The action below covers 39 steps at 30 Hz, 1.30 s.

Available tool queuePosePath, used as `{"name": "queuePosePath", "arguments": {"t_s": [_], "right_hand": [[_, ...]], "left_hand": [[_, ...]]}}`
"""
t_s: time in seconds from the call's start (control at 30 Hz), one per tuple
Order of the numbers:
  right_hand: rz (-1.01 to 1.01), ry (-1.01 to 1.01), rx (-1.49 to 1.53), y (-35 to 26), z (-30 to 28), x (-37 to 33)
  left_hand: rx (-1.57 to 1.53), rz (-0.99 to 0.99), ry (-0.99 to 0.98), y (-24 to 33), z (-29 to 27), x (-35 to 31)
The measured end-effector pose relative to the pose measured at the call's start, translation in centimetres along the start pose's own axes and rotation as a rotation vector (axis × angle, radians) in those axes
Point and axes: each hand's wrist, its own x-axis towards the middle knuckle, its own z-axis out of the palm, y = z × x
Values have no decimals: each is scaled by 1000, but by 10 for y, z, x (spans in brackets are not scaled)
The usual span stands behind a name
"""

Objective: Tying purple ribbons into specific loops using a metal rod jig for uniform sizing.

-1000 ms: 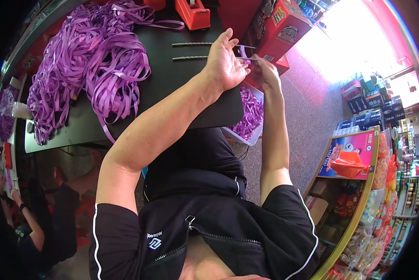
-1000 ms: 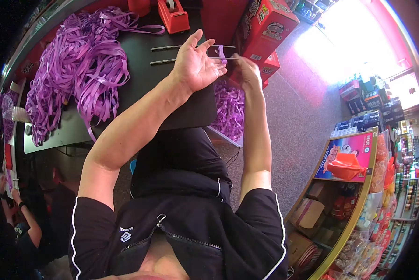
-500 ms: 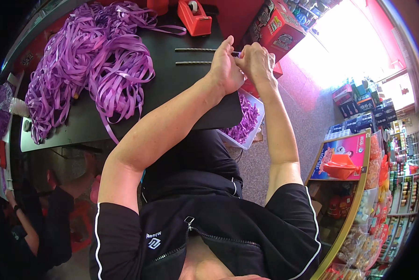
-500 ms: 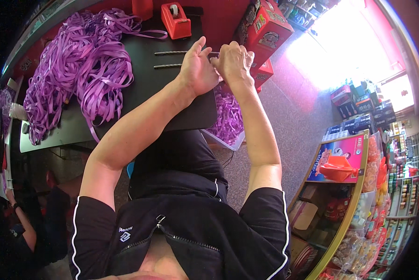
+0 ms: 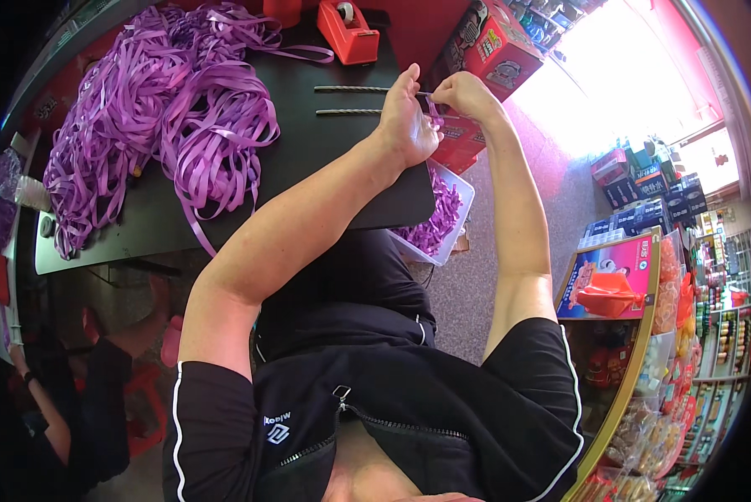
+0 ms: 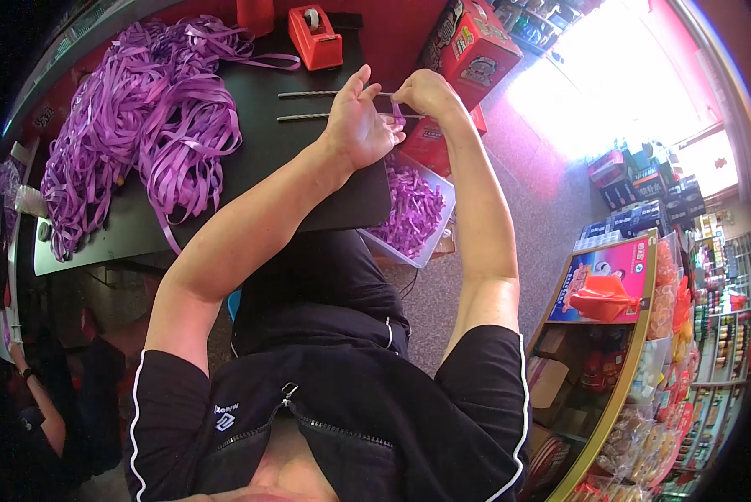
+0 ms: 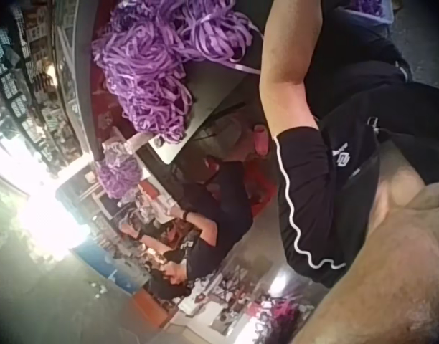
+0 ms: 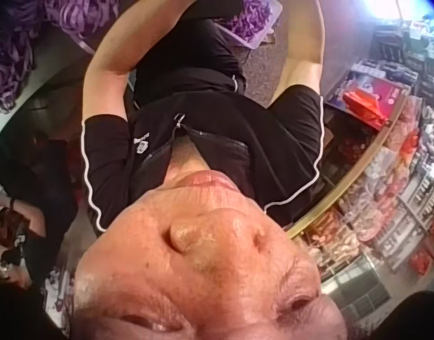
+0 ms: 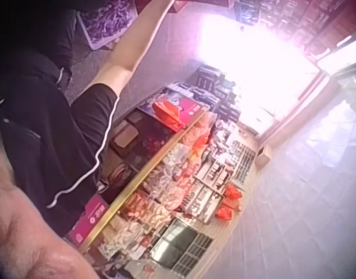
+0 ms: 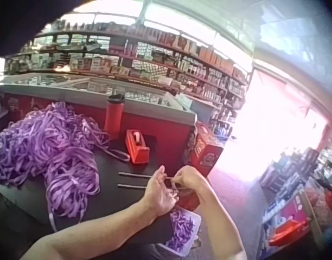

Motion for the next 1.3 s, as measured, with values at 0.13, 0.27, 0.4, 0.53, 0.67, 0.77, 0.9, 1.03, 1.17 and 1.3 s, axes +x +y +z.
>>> {"name": "queuePosePath", "arguments": {"t_s": [0.13,0.27,0.4,0.53,0.67,0.77,0.9,1.03,1.17,1.3], "right_hand": [[16,-19,234,30,9,7],[52,-62,288,53,22,9],[106,-75,614,65,38,7],[248,-195,847,78,39,8],[395,-171,1041,74,40,0],[355,-203,1044,68,41,-1],[265,-284,1186,58,48,-3],[289,-318,1347,52,52,-5],[197,99,734,62,51,-4],[219,259,220,28,34,-29]], "left_hand": [[0,15,-54,-2,-2,0],[-8,15,-54,-2,-3,0],[-1,13,-60,-3,-3,0],[-15,29,-49,-3,1,0],[-24,17,-37,-5,0,0],[1,55,-90,-3,-1,0],[2,19,-35,-2,0,-1],[38,-20,20,1,2,-3],[39,-41,40,1,4,-4],[162,-53,132,5,-1,-2]]}}
